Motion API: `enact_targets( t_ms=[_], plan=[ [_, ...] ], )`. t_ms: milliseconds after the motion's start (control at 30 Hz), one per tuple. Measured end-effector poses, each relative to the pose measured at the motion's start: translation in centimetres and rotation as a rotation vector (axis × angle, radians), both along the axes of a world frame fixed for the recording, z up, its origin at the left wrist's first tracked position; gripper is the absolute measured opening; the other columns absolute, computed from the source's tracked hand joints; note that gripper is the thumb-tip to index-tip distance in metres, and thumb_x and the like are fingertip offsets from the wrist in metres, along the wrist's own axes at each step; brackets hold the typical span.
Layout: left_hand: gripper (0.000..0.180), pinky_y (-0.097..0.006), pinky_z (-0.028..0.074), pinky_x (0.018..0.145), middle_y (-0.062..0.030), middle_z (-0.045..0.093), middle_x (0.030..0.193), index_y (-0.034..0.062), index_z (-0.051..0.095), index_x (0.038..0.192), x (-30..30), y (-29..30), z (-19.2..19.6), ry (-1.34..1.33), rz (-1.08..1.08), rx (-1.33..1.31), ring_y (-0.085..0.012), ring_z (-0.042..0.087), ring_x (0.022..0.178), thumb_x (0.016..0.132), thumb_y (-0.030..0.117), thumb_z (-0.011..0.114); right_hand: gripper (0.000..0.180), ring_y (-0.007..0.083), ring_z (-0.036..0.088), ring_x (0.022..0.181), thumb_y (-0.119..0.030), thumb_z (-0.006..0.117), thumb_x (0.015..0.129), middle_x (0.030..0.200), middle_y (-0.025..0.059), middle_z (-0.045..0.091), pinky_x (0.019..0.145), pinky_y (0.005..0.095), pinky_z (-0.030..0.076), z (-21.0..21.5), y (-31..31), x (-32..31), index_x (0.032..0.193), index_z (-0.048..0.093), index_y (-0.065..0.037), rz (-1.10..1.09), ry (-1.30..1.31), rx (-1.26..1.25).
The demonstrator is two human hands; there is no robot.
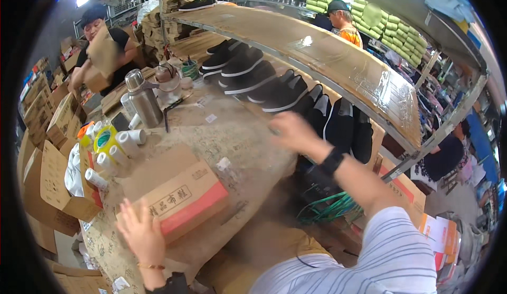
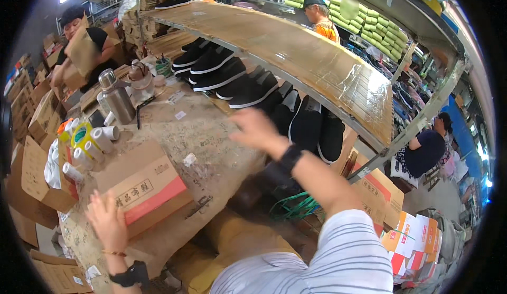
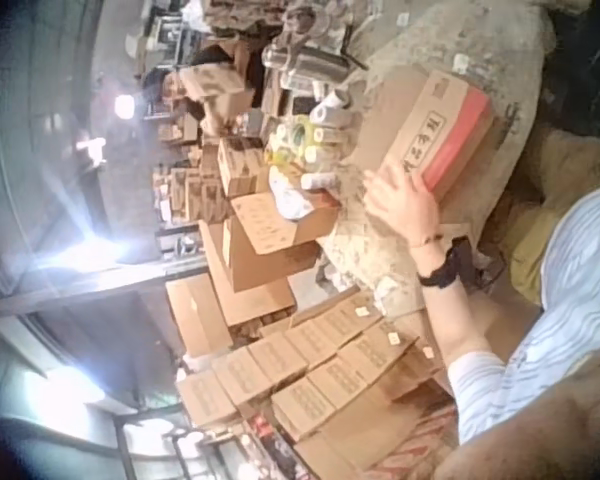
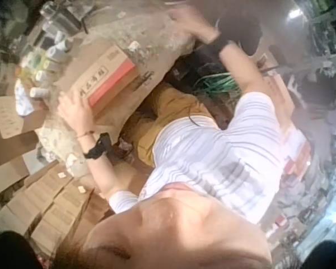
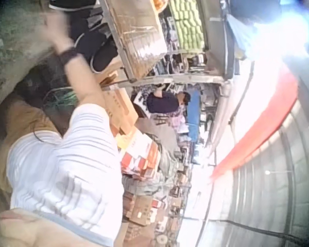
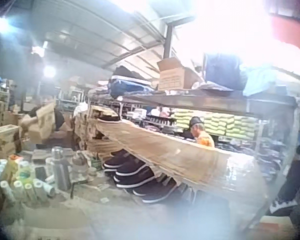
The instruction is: Packing pairs of shoes into individual shoe boxes and stacking the boxes.
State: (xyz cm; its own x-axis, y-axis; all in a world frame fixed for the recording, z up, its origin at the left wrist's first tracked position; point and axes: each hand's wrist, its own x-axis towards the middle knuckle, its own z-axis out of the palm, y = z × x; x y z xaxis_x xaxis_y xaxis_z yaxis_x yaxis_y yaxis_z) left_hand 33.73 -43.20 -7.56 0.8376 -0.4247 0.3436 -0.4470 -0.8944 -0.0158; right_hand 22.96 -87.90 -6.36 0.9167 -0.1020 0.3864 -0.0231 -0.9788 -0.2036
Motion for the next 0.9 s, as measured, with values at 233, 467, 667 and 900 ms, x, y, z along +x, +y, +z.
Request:
enact_targets(
  t_ms=[233,467,667,900],
  plan=[
    [0.050,-0.052,0.026,0.105,-0.0134,0.051,0.115,0.0159,0.056,0.127,0.8,-0.2,0.1,-0.019,-0.155,-0.144,-0.0308,0.047,0.113,0.077,0.016,0.066,0.043,0.0381,0.054,0.102,-0.046,0.058,0.084,0.100,0.0218,0.062,0.092,0.0507,0.037,-0.9,-9.9,-15.5,0.085,0.070,-0.005,-1.038,0.046,-0.428],
    [0.018,-0.036,0.035,0.072,-0.0040,0.049,0.079,0.0160,0.073,0.090,-2.4,-0.1,-2.8,-0.333,-0.087,-0.440,-0.0232,0.048,0.077,0.073,0.012,0.071,0.033,0.0143,0.057,0.065,-0.027,0.063,0.088,0.069,0.0008,0.061,0.062,0.0290,0.044,1.9,-3.2,-11.7,0.065,0.062,-0.004,-0.519,-0.339,0.612],
    [0.039,-0.037,0.039,0.088,-0.0102,0.058,0.102,0.0075,0.064,0.115,-6.1,-5.4,-2.5,0.137,-0.352,-0.774,-0.0253,0.053,0.095,0.076,0.005,0.065,0.024,0.0163,0.063,0.078,-0.022,0.048,0.097,0.091,0.0078,0.066,0.074,0.0274,0.052,-3.8,7.2,-5.2,0.104,0.061,-0.003,0.268,-0.430,2.074],
    [0.052,-0.035,0.042,0.095,-0.0150,0.058,0.119,-0.0005,0.048,0.130,-4.7,-5.7,4.0,0.102,-0.457,-1.167,-0.0278,0.055,0.108,0.081,0.003,0.064,0.032,0.0227,0.063,0.091,-0.023,0.041,0.099,0.110,0.0145,0.061,0.079,0.0327,0.054,-6.4,15.4,-1.4,0.120,0.052,-0.001,0.436,-0.046,2.303]
  ],
)
